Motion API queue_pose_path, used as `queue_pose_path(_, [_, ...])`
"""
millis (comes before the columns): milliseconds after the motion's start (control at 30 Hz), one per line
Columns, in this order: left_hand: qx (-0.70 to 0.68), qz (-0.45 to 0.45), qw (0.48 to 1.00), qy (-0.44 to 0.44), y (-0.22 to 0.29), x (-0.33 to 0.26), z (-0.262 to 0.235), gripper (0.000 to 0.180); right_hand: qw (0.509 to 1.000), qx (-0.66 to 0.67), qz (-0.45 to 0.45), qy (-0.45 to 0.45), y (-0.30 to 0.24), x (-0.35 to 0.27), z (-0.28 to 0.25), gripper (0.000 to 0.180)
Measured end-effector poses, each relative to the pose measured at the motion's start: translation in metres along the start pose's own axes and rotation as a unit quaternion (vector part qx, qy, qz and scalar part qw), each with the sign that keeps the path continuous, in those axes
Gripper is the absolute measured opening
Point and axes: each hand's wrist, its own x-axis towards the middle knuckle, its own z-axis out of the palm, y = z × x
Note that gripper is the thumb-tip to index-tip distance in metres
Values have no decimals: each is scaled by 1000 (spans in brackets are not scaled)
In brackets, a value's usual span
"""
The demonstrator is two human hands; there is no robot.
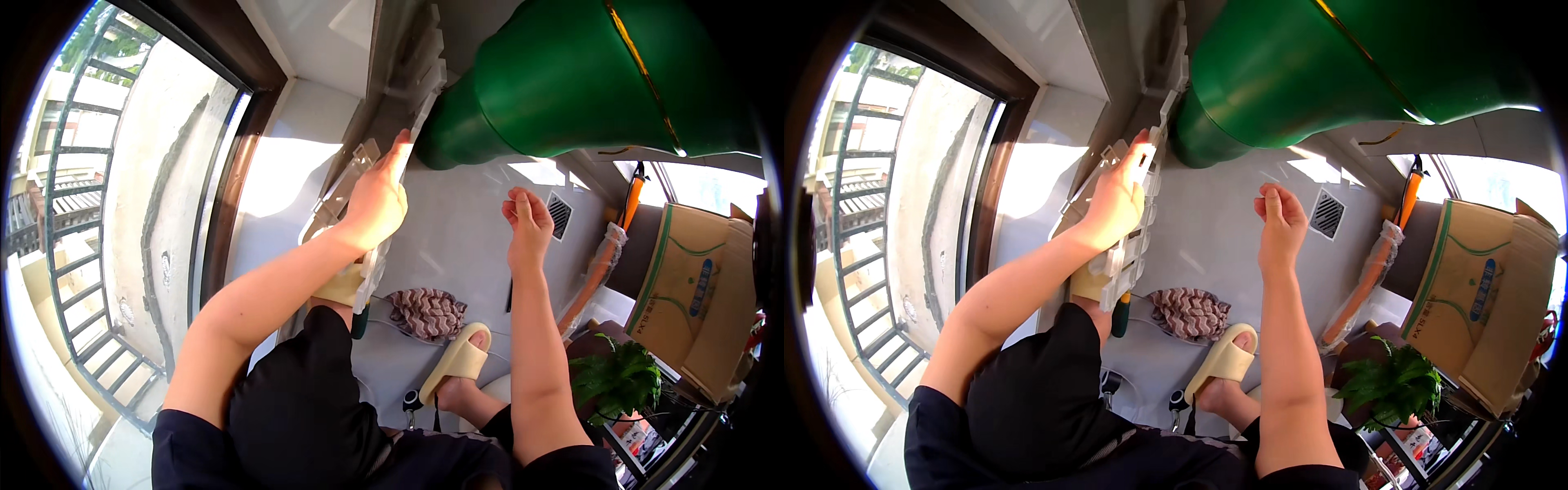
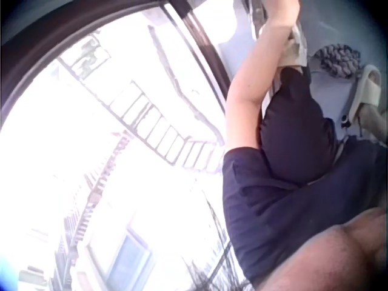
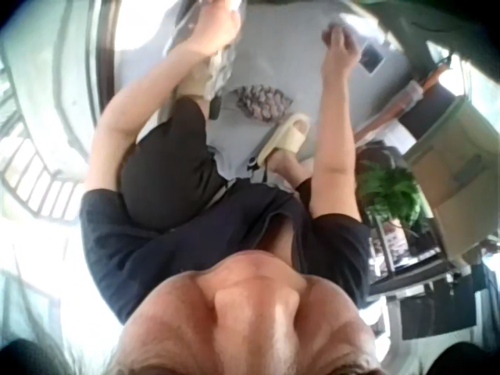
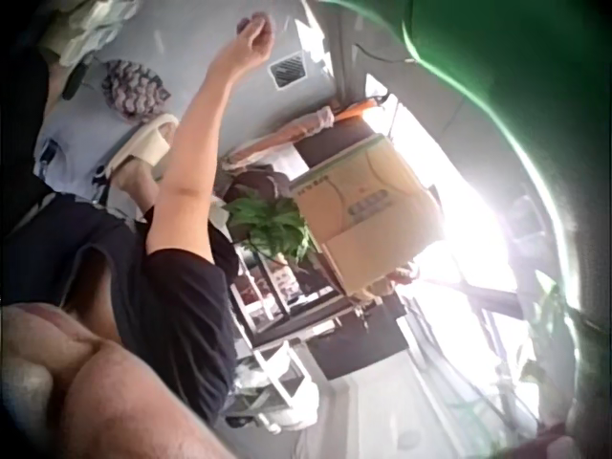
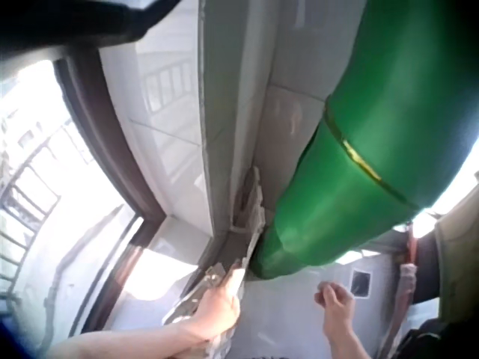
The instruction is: The person assembles white plastic fence sections by snapping interlocking segments together by hand while sitting on a balcony.
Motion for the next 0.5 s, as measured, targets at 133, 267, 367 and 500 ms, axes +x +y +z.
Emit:
queue_pose_path(133, [75,-49,995,-32,9,4,-14,68,999,15,34,29,12,-3,-9,15])
queue_pose_path(267, [20,-59,998,-17,13,5,-26,68,999,-22,21,22,6,12,-28,16])
queue_pose_path(367, [24,-22,998,53,6,-4,-8,68,997,-76,-19,2,-3,37,-33,16])
queue_pose_path(500, [1,-31,999,42,1,-16,4,63,982,-116,-118,-89,-40,84,-19,15])
